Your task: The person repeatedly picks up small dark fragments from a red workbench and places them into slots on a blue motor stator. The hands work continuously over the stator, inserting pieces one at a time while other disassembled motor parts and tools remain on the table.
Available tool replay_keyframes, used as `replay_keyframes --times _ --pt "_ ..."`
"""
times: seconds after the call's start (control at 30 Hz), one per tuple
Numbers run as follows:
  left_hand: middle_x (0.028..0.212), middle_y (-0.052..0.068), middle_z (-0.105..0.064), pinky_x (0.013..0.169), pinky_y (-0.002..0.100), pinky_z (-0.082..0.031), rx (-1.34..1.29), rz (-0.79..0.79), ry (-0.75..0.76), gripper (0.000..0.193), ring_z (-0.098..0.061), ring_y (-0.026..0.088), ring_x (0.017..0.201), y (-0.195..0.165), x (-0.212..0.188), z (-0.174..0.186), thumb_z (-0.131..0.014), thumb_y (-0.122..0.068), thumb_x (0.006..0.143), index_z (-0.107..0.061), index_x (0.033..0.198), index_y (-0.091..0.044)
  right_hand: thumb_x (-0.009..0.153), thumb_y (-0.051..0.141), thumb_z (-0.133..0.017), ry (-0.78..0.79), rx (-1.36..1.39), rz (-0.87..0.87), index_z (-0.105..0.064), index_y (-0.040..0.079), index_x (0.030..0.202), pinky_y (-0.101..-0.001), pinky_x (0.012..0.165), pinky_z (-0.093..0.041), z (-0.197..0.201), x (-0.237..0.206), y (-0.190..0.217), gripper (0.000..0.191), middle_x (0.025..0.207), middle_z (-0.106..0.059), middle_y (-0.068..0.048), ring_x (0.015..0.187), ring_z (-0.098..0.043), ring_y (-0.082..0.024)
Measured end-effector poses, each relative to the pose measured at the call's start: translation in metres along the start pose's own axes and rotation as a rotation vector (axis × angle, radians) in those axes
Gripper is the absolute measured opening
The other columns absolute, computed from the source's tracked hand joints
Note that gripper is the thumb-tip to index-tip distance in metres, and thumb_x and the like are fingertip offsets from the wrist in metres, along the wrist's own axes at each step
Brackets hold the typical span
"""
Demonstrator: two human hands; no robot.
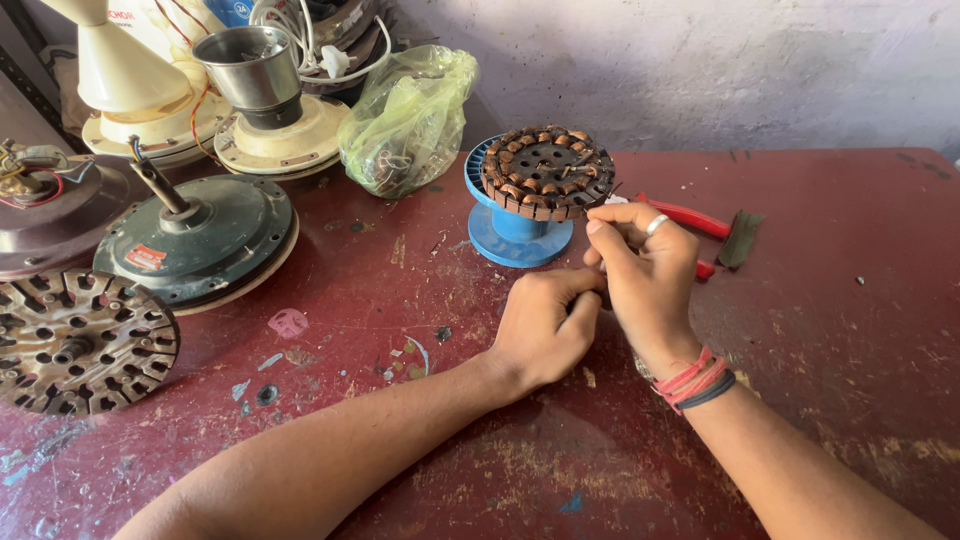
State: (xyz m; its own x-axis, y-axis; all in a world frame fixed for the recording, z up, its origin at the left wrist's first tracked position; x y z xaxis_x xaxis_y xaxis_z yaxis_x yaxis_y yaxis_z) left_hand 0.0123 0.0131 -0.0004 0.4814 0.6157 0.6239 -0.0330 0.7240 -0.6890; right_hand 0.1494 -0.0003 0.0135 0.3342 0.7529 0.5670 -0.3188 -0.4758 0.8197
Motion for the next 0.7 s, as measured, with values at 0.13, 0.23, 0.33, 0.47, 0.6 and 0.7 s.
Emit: replay_keyframes --times 0.13,0.23,0.33,0.47,0.6,0.7 --pt "0.07 0.02 -0.062 0.064 0.043 -0.049 0.018 0.18 -0.075 0.025 -0.061 0.033 0.062 0.006 0.0 0.003 -0.051 -0.015 0.092 -0.062 0.078 0.003 0.098 0.0 -0.063 -0.025 -0.037 0.085 -0.066 -0.001 0.098 -0.0199 0.056 -0.042 -0.002 -0.002 0.0 0.003 0.077 -0.064 0.0 0.065 -0.055 -0.002" --pt "0.059 0.018 -0.057 0.057 0.044 -0.044 0.023 0.328 -0.124 0.04 -0.054 0.027 0.052 0.008 0.003 0.005 -0.052 -0.028 0.099 -0.061 0.073 0.003 0.097 0.0 -0.063 -0.01 -0.159 0.064 -0.065 -0.001 0.091 -0.021 0.05 -0.036 -0.004 -0.002 -0.001 0.006 0.067 -0.06 0.001 0.059 -0.049 -0.001" --pt "0.054 0.014 -0.057 0.055 0.042 -0.045 0.018 0.498 -0.16 0.05 -0.051 0.021 0.051 0.011 0.007 0.006 -0.051 -0.039 0.103 -0.061 0.074 0.001 0.094 0.001 -0.063 0.037 -0.217 0.012 -0.065 0.0 0.085 -0.0217 0.046 -0.034 -0.006 -0.002 -0.001 0.01 0.061 -0.06 0.003 0.053 -0.048 -0.001" --pt "0.056 0.012 -0.058 0.055 0.041 -0.046 -0.018 0.511 -0.218 0.043 -0.052 0.019 0.053 0.01 0.01 0.009 -0.054 -0.038 0.102 -0.061 0.084 0.0 0.094 0.0 -0.062 -0.043 -0.277 0.042 -0.064 -0.001 0.083 -0.0234 0.046 -0.031 -0.004 -0.003 0.003 0.012 0.059 -0.056 0.003 0.054 -0.044 0.0" --pt "0.06 0.01 -0.062 0.055 0.039 -0.047 -0.025 0.466 -0.243 0.036 -0.056 0.018 0.053 0.009 0.01 0.008 -0.056 -0.035 0.101 -0.064 0.094 -0.001 0.093 0.0 -0.061 -0.07 -0.317 0.05 -0.064 0.0 0.082 -0.0222 0.046 -0.033 -0.003 -0.002 0.004 0.012 0.058 -0.058 0.004 0.053 -0.047 0.001" --pt "0.062 0.01 -0.064 0.057 0.037 -0.048 -0.006 0.448 -0.294 0.033 -0.059 0.017 0.055 0.01 0.01 0.01 -0.057 -0.034 0.099 -0.067 0.108 -0.004 0.09 0.001 -0.063 0.092 -0.302 0.068 -0.067 0.001 0.079 -0.0231 0.045 -0.028 -0.009 -0.005 0.004 0.011 0.056 -0.056 0.005 0.051 -0.043 0.0"
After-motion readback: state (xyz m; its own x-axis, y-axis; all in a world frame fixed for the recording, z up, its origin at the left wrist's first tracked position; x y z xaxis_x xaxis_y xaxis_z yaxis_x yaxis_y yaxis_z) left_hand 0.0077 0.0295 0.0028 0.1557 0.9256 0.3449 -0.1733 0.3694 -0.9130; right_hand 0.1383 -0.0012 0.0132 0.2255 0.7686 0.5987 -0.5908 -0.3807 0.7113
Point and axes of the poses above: each hand's wrist, its own x-axis towards the middle knuckle, its own z-axis out of the back of the hand, y = z × x, the point moved 3 cm from there along x, towards the middle knuckle
